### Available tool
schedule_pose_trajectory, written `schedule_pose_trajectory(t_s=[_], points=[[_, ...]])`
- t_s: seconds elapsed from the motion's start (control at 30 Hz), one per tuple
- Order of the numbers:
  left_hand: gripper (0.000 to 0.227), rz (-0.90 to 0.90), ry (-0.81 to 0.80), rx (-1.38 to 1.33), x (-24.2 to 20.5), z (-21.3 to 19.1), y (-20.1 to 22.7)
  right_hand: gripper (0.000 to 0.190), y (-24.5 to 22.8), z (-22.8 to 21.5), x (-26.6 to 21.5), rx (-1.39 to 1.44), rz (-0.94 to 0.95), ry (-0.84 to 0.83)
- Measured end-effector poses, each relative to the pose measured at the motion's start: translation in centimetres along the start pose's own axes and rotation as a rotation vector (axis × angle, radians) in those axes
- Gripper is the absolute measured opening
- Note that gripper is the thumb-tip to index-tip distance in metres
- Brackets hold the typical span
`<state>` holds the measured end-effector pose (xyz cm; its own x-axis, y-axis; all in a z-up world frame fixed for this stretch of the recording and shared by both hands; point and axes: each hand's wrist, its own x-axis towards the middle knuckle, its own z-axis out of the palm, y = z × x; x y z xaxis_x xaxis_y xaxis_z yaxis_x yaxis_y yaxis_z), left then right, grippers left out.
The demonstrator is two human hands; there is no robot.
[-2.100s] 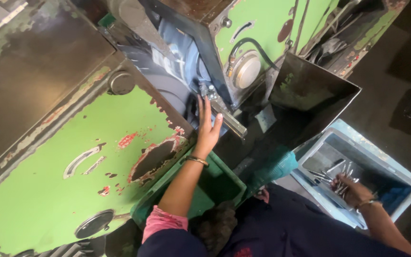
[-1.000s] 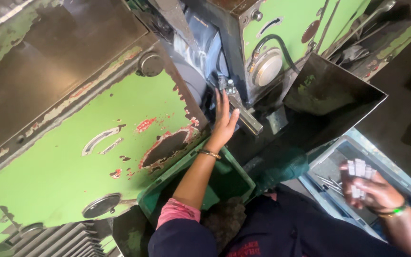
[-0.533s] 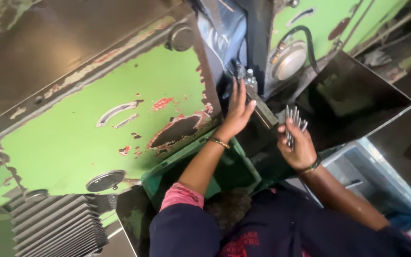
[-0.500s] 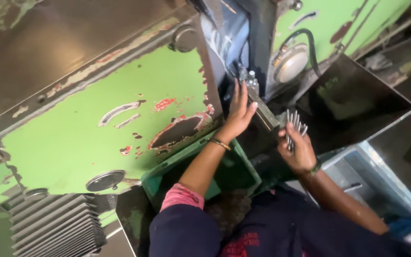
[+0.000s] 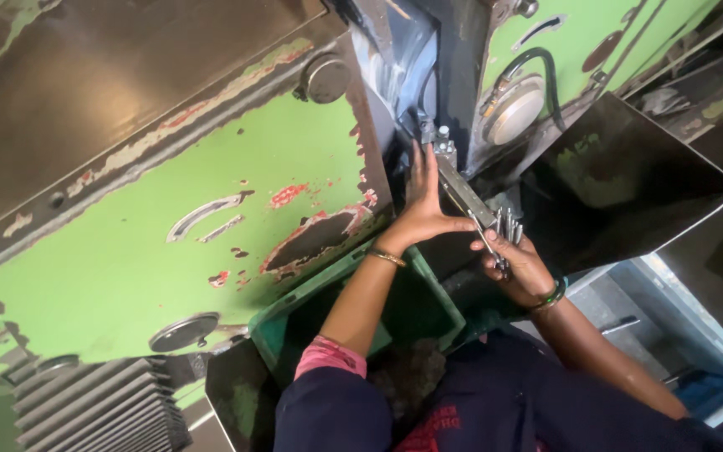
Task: The person repeatedly grinds small metal rods against a rotating grinding wheel, holding them with both hands and moving them back and forth. After each rod is processed, it is placed into a nearby container. The person continues this cycle for multiple rods throughout the clip.
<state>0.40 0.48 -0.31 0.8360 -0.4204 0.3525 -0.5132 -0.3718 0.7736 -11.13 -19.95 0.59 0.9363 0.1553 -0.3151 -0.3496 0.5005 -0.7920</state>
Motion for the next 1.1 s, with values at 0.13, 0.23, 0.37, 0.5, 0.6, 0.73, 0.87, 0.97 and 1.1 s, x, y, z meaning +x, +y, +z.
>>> schedule_pose_trajectory(t_s=[0.13, 0.23, 0.37, 0.5, 0.6, 0.73, 0.87, 0.97, 1.1], points=[[0.151, 0.02, -0.023, -0.029, -0.1, 0.0, -0.6, 0.03, 0.4, -0.8, 0.1, 0.049, 0.028, 0.059], [0.123, 0.041, -0.026, -0.072, -0.1, 0.0, -1.6, 0.031, 1.3, -2.1, 1.0, 0.184, -0.031, -0.027], [0.079, 0.075, 0.133, -0.1, -0.5, 0.7, -1.8, 0.019, 2.0, -3.4, 1.8, 0.387, -0.011, -0.016], [0.082, -0.008, 0.16, -0.129, -0.4, 0.5, -0.7, 0.019, 1.9, -3.2, 1.9, 0.42, -0.038, 0.12], [0.142, 0.053, 0.047, -0.021, -0.1, -0.1, 0.4, 0.019, 1.8, -3.0, 2.0, 0.458, -0.082, 0.165], [0.143, 0.056, 0.043, -0.049, 0.0, -0.7, 1.0, 0.022, 2.6, -3.7, 2.3, 0.46, -0.082, 0.255], [0.117, 0.054, 0.059, -0.158, -0.4, -1.0, 0.6, 0.025, 2.8, -4.6, 2.7, 0.521, -0.073, 0.095], [0.098, 0.044, 0.1, -0.16, -0.5, -0.7, 0.3, 0.025, 2.3, -3.8, 2.3, 0.512, 0.014, 0.037], [0.087, 0.068, 0.154, -0.158, -0.5, -0.2, 0.0, 0.037, 1.2, -2.4, 0.2, 0.326, -0.061, -0.122]])
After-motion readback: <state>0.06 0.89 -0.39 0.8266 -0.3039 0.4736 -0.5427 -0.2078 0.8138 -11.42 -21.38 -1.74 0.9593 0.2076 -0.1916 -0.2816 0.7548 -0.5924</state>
